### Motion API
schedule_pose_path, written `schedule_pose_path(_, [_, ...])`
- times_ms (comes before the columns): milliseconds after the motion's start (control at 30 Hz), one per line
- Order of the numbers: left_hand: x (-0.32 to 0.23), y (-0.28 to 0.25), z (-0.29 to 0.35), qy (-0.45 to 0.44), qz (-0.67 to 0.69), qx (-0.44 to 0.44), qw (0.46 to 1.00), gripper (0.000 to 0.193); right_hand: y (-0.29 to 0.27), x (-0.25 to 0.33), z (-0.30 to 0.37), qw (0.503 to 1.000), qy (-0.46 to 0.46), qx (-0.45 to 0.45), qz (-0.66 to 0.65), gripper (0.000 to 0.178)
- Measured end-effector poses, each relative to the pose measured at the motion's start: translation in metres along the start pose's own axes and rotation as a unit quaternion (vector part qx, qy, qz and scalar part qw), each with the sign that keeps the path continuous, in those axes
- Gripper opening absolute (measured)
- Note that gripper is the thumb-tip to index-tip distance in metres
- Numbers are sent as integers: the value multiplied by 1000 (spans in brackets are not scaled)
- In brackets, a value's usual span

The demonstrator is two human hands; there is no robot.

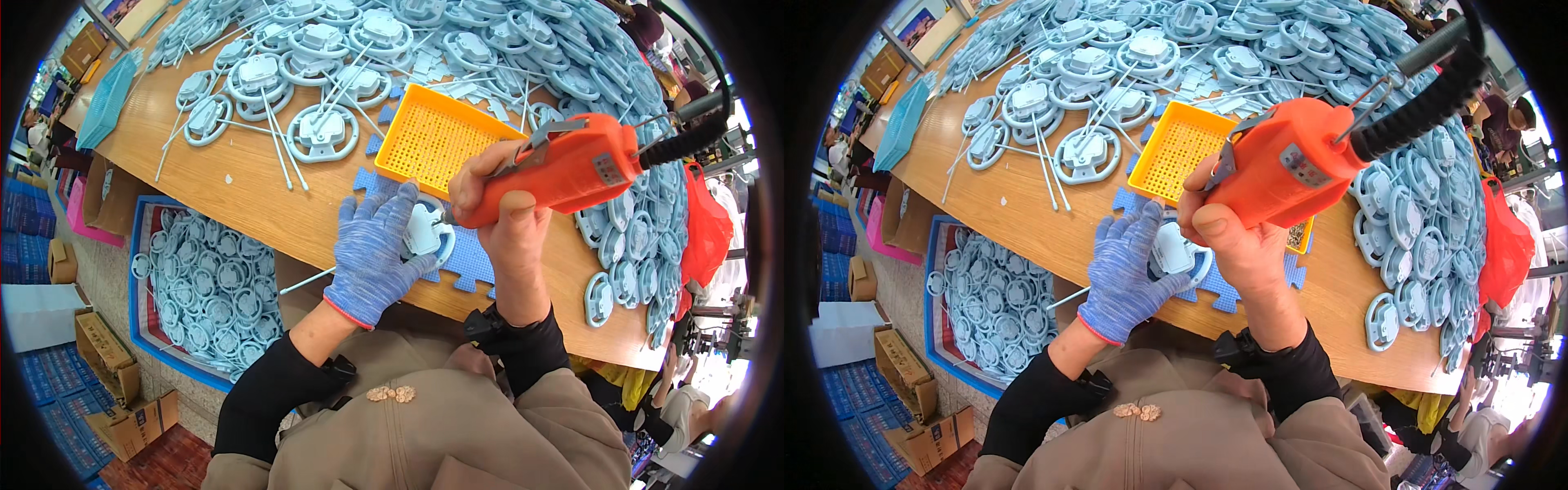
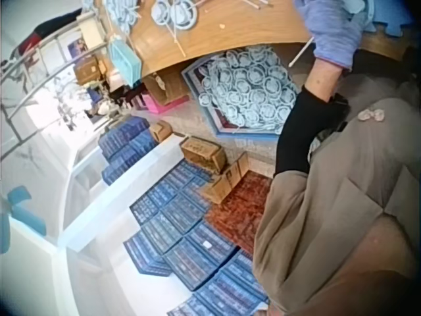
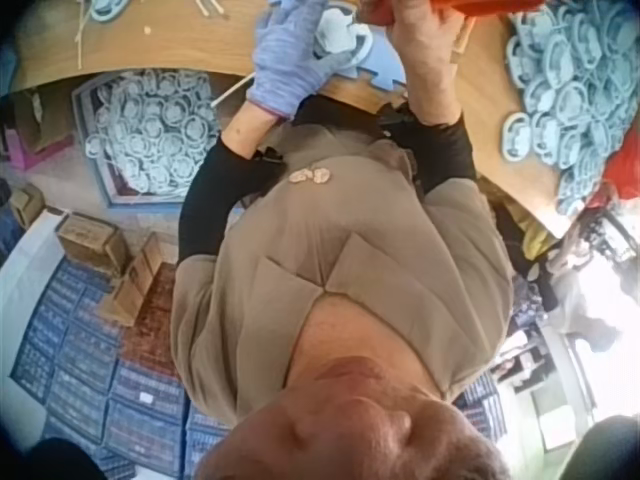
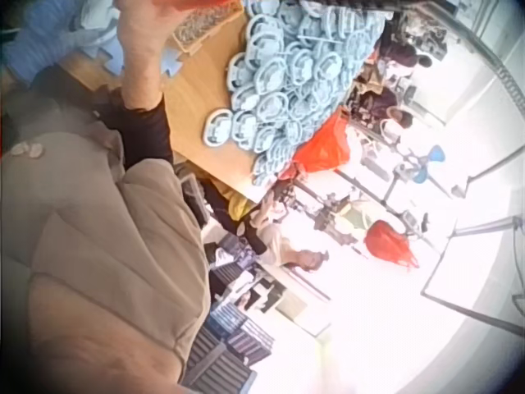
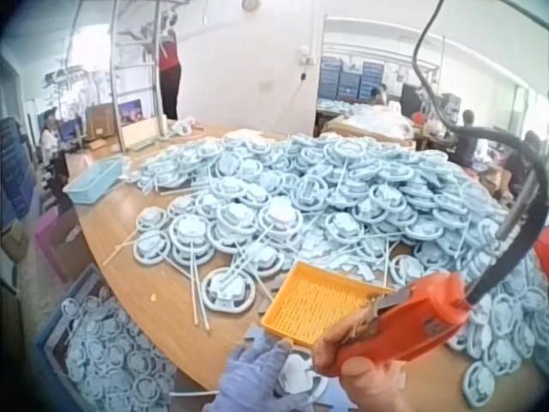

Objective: Assembling plastic fan or base components using a power screwdriver.

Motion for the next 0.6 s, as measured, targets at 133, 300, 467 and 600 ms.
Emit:
schedule_pose_path(133, [1,-1,-1,-23,14,5,1000,86,5,1,0,1000,15,2,17,65])
schedule_pose_path(300, [1,-1,-3,-21,8,9,1000,85,5,4,1,999,12,-28,26,69])
schedule_pose_path(467, [4,0,-3,-17,12,16,1000,87,0,1,1,999,31,-35,-22,67])
schedule_pose_path(600, [4,0,-5,-23,24,27,999,87,-3,0,1,998,33,-44,-13,68])
Point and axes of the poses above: each hand's wrist, its own z-axis away from the middle knuckle, its own y-axis out of the palm, x = y × z, the point moved 7 cm from there along -z, towards the middle knuckle, and after that the axes turned 7 degrees about -y, right-handed, at the moved point
